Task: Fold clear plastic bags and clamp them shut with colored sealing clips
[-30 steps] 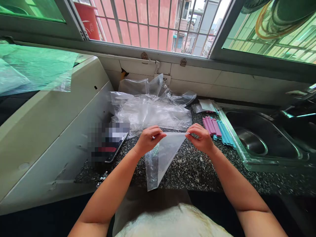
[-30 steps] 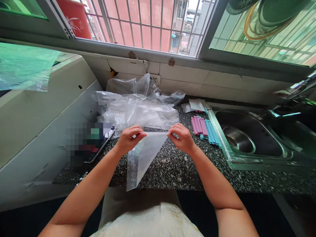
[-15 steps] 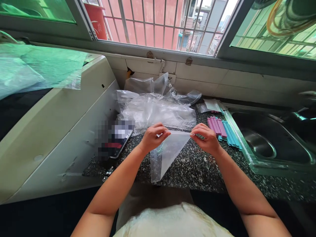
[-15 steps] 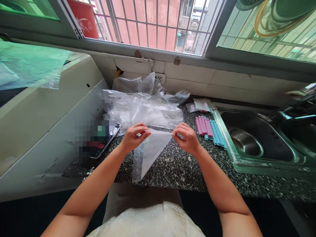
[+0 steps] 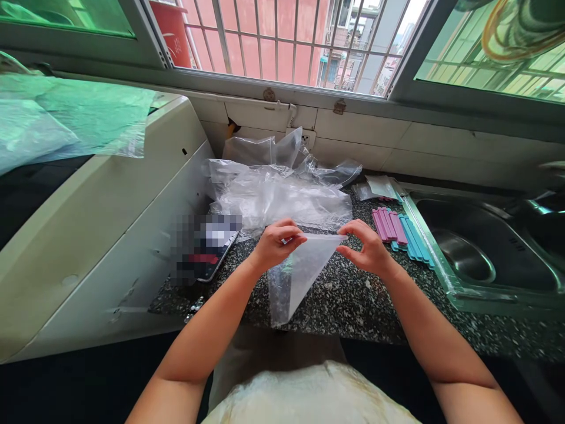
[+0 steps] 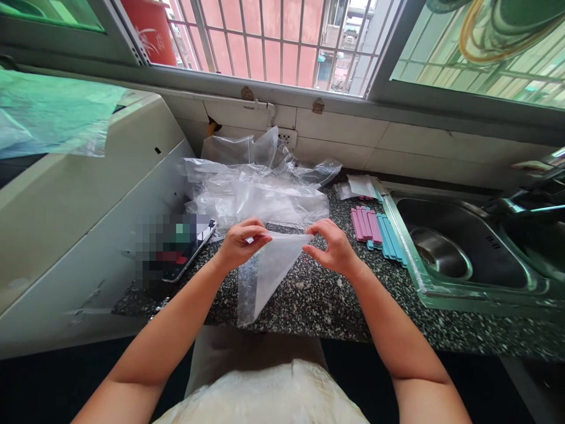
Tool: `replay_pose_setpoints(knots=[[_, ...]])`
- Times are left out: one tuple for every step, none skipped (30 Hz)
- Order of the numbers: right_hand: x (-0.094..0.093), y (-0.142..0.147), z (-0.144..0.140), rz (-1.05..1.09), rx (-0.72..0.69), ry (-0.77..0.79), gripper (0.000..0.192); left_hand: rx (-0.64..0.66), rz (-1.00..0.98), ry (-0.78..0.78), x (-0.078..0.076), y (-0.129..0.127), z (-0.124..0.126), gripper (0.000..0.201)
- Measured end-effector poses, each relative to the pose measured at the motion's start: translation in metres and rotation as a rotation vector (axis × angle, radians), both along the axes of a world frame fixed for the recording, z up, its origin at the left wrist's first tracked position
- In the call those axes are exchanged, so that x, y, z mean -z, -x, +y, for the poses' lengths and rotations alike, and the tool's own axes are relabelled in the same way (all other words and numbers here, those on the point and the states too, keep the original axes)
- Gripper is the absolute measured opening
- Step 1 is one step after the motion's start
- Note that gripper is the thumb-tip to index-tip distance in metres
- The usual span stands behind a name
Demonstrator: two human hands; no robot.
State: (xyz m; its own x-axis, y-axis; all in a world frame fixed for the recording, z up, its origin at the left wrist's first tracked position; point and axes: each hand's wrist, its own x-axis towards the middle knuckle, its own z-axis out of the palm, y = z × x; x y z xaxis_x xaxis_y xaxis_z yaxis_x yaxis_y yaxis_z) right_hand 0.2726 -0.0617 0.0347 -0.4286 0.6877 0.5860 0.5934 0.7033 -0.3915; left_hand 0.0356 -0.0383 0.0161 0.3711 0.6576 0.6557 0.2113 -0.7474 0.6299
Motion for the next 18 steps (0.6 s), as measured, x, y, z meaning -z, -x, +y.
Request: replay_pose_setpoints(knots=[[0.0004,0.0008,0.0000,-0.003,-0.004,0.004,0.013,0.003,0.010,0.010,0.0000,-0.0002,-0.0004,0.020],[0.0008,0.0017,-0.0001,-0.011,-0.010,0.002,0.009,0.006,0.018,0.018,0.0000,-0.0004,-0.0007,0.020],[0.0011,0.0026,-0.0002,-0.020,-0.020,-0.004,0.005,0.008,0.024,0.023,0.0001,-0.0006,-0.0010,0.021],[0.0013,0.0033,-0.0002,-0.030,-0.030,-0.013,0.005,0.008,0.026,0.025,0.0003,-0.0008,-0.0012,0.021],[0.0013,0.0039,-0.0002,-0.036,-0.040,-0.021,0.007,0.007,0.024,0.022,0.0005,-0.0010,-0.0013,0.021],[0.0011,0.0042,-0.0002,-0.038,-0.050,-0.029,0.010,0.006,0.021,0.017,0.0007,-0.0012,-0.0013,0.021],[0.0009,0.0043,-0.0003,-0.034,-0.058,-0.033,0.011,0.005,0.018,0.012,0.0010,-0.0013,-0.0012,0.021],[0.0006,0.0043,-0.0003,-0.028,-0.064,-0.035,0.011,0.003,0.016,0.009,0.0012,-0.0015,-0.0011,0.021],[0.0002,0.0042,-0.0004,-0.021,-0.067,-0.035,0.011,0.001,0.015,0.010,0.0014,-0.0016,-0.0011,0.021],[-0.0003,0.0040,-0.0006,-0.017,-0.070,-0.031,0.011,0.001,0.015,0.012,0.0016,-0.0017,-0.0010,0.022],[-0.0007,0.0039,-0.0007,-0.013,-0.073,-0.026,0.012,0.002,0.014,0.015,0.0018,-0.0018,-0.0010,0.022],[-0.0011,0.0037,-0.0009,-0.010,-0.075,-0.021,0.012,0.004,0.011,0.018,0.0020,-0.0020,-0.0010,0.023],[-0.0015,0.0037,-0.0010,-0.008,-0.075,-0.017,0.013,0.007,0.006,0.019,0.0022,-0.0021,-0.0010,0.023],[-0.0018,0.0036,-0.0011,-0.006,-0.075,-0.014,0.013,0.010,0.001,0.019,0.0025,-0.0024,-0.0011,0.023],[-0.0020,0.0036,-0.0012,-0.006,-0.074,-0.014,0.013,0.011,-0.003,0.018,0.0028,-0.0027,-0.0012,0.023],[-0.0021,0.0037,-0.0012,-0.007,-0.072,-0.016,0.014,0.011,-0.005,0.017,0.0030,-0.0030,-0.0013,0.023],[-0.0022,0.0037,-0.0011,-0.011,-0.068,-0.017,0.014,0.011,-0.005,0.015,0.0033,-0.0034,-0.0015,0.023],[-0.0023,0.0037,-0.0009,-0.016,-0.065,-0.019,0.014,0.011,-0.005,0.012,0.0036,-0.0038,-0.0017,0.023]])
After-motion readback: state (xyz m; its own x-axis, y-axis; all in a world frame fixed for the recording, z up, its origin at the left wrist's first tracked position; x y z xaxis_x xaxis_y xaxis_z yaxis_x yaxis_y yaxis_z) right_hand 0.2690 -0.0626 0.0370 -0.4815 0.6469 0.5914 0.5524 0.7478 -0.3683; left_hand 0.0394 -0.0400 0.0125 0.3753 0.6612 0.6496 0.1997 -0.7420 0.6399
